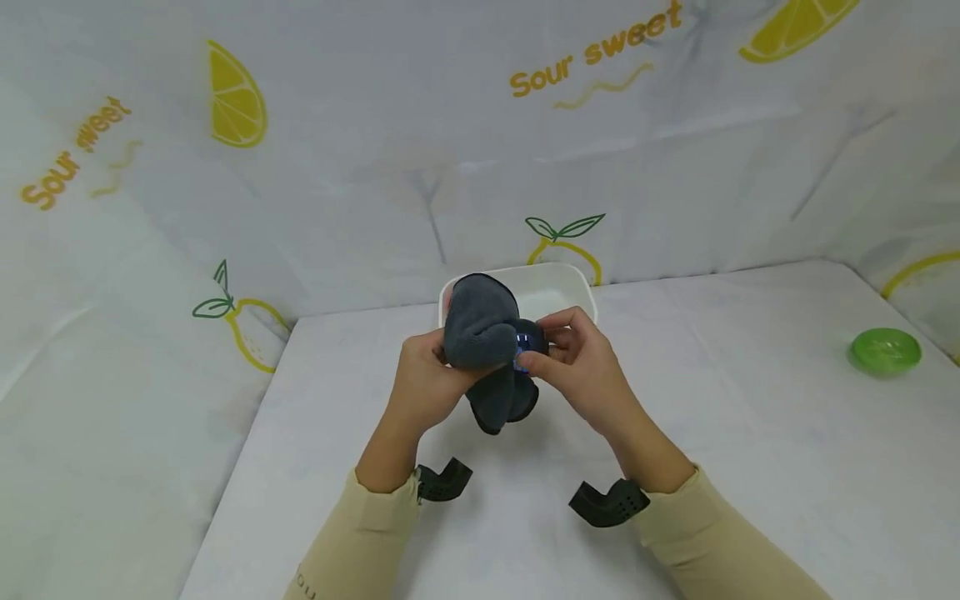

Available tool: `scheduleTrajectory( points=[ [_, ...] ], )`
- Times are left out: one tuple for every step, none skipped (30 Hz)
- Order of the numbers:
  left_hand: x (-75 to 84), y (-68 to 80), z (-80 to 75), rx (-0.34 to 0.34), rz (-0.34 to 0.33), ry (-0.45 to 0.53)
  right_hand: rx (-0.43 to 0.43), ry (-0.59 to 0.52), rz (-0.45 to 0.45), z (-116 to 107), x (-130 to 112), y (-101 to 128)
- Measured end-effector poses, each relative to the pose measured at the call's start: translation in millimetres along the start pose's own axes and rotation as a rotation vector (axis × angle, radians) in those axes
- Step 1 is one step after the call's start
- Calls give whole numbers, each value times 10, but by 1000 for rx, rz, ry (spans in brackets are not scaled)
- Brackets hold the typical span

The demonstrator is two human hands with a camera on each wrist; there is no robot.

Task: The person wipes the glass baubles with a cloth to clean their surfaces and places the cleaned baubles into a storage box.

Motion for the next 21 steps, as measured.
scheduleTrajectory(
  points=[
    [-9, -1, -10, 9, -1, -7, 10, 42, -16, 12, 9, 2],
    [-18, -3, -20, 19, 0, -18, 23, 86, -37, 25, 19, 2],
    [-27, -6, -33, 26, 8, -36, 36, 136, -65, 37, 29, 0],
    [-35, -7, -47, 35, 18, -63, 49, 188, -95, 48, 40, -3],
    [-43, -10, -65, 43, 31, -99, 62, 239, -123, 58, 52, -8],
    [-50, -12, -88, 51, 47, -141, 77, 282, -147, 65, 67, -14],
    [-57, -17, -107, 62, 66, -195, 93, 319, -166, 61, 82, -20],
    [-61, -23, -132, 73, 85, -254, 109, 353, -180, 54, 93, -26],
    [-62, -29, -163, 84, 105, -315, 126, 382, -187, 42, 106, -33],
    [-68, -35, -196, 95, 119, -377, 142, 403, -189, 27, 117, -43],
    [-76, -42, -233, 109, 131, -440, 157, 416, -189, 9, 126, -56],
    [-82, -48, -273, 123, 140, -499, 172, 424, -186, -13, 132, -72],
    [-90, -55, -314, 134, 141, -558, 183, 435, -184, -34, 137, -93],
    [-98, -59, -358, 141, 136, -608, 193, 448, -183, -54, 137, -116],
    [-109, -63, -402, 143, 126, -655, 200, 462, -182, -75, 138, -144],
    [-124, -64, -446, 140, 104, -700, 204, 475, -182, -93, 139, -173],
    [-137, -64, -489, 132, 75, -735, 207, 489, -180, -108, 140, -204],
    [-152, -62, -530, 116, 38, -759, 208, 506, -178, -121, 142, -237],
    [-172, -60, -569, 95, -4, -776, 207, 525, -178, -131, 146, -269],
    [-193, -55, -606, 75, -47, -784, 206, 539, -175, -139, 150, -301],
    [-221, -52, -642, 52, -89, -791, 203, 551, -172, -145, 157, -333]
  ],
)
Point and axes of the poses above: each hand's wrist, its own y-axis away from the middle knuckle, its own z-axis out of the palm, x = y × z, the point moved 1 cm from there along -y, towards the middle knuckle, and after that the axes turned 4 degrees about z, right-handed, at the moved point
